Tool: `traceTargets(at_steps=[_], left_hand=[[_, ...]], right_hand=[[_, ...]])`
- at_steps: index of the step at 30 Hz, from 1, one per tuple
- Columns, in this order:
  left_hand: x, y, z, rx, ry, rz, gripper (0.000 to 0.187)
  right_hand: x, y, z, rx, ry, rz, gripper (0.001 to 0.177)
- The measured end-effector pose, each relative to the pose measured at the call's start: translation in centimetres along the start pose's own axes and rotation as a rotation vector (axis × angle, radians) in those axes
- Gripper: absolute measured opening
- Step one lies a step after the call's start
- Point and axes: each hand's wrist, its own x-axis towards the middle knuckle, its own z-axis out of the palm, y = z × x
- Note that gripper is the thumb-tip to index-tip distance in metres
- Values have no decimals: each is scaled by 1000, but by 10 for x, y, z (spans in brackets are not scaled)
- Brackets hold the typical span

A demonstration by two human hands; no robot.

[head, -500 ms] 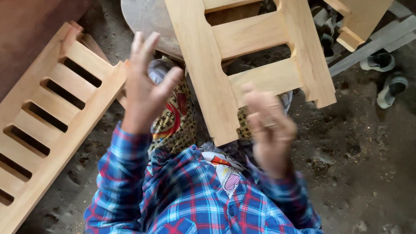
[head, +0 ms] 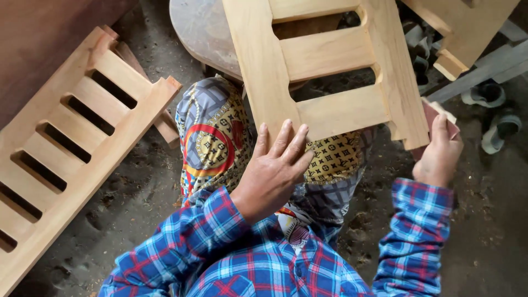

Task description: The person sands a wooden chair backrest using a sanding block. They hold the piece on their lap and rub the sanding block across the slats and edges, flipping the piece to sand different sides.

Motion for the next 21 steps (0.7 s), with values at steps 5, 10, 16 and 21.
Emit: traceTargets(at_steps=[5, 10, 16, 21], left_hand=[[-11, -11, -7, 25, -47, 62, 33], [-27, -36, -23, -11, -142, 61, 41], [-58, -95, -56, 41, -217, 78, 54], [-67, -121, -89, 4, -231, -33, 48]], right_hand=[[-12, 1, 17, 206, 48, 70, 31], [-48, -23, 33, 32, 115, 107, 37], [-98, -43, 50, -83, -62, -47, 35], [-120, -60, 38, -92, -278, -401, 29]])
